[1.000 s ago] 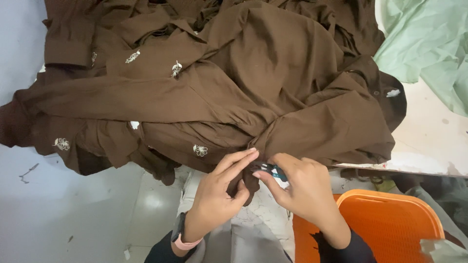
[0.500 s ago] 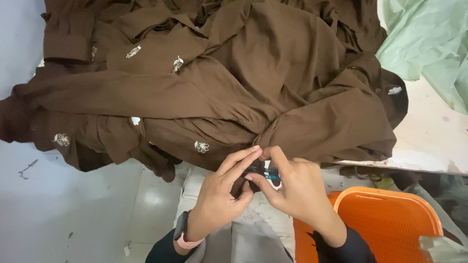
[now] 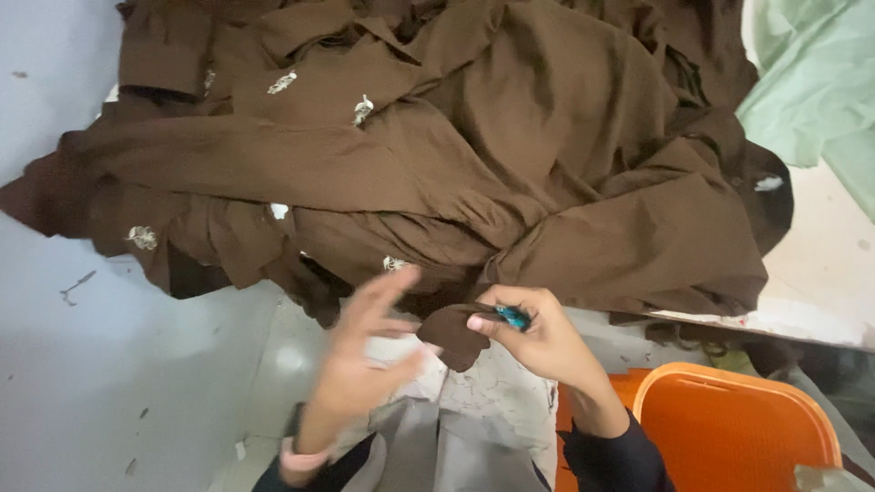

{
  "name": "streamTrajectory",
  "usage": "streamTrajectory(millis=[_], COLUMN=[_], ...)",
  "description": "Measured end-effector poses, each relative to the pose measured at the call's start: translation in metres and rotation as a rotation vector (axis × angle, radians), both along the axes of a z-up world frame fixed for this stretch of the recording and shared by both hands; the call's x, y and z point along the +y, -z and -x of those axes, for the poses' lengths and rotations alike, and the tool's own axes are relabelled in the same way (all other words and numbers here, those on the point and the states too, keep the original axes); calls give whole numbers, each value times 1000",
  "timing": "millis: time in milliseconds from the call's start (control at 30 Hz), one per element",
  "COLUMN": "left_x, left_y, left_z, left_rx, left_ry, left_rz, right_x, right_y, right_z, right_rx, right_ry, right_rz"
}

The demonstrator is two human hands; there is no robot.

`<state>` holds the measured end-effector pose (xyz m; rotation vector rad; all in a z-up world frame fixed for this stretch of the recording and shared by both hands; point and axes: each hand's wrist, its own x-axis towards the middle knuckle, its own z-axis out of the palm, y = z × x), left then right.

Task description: A person uses a thread clipper to remove loose threads from a brown garment in a quality control process.

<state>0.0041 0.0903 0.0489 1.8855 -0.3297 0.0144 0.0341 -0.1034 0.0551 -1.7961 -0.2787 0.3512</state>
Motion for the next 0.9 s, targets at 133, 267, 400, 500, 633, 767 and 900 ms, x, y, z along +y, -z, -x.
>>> streamTrajectory(millis=[133, 267, 400, 500, 633, 767, 900], left_x=[53, 45, 4, -15, -29, -40, -39], left_y=[40, 46, 26, 10, 2, 2, 8], left_z=[6, 17, 12, 7, -1, 4, 0], left_rx=[196, -60, -56, 270, 244, 139, 180], left_ry=[-651, -595, -64, -233, -223, -201, -267], left_rz=[-401, -67, 548, 591, 627, 549, 513], right_x=[2, 10, 22, 19, 13, 18, 9], right_y=[4, 23, 7, 3, 1, 0, 17], right_z=[-5, -7, -3, 6, 15, 17, 15], right_rx=[-21, -4, -46, -196, -698, -836, -517], right_ry=[-69, -179, -184, -28, 292, 241, 193], right_rz=[-6, -50, -52, -54, 143, 283, -143])
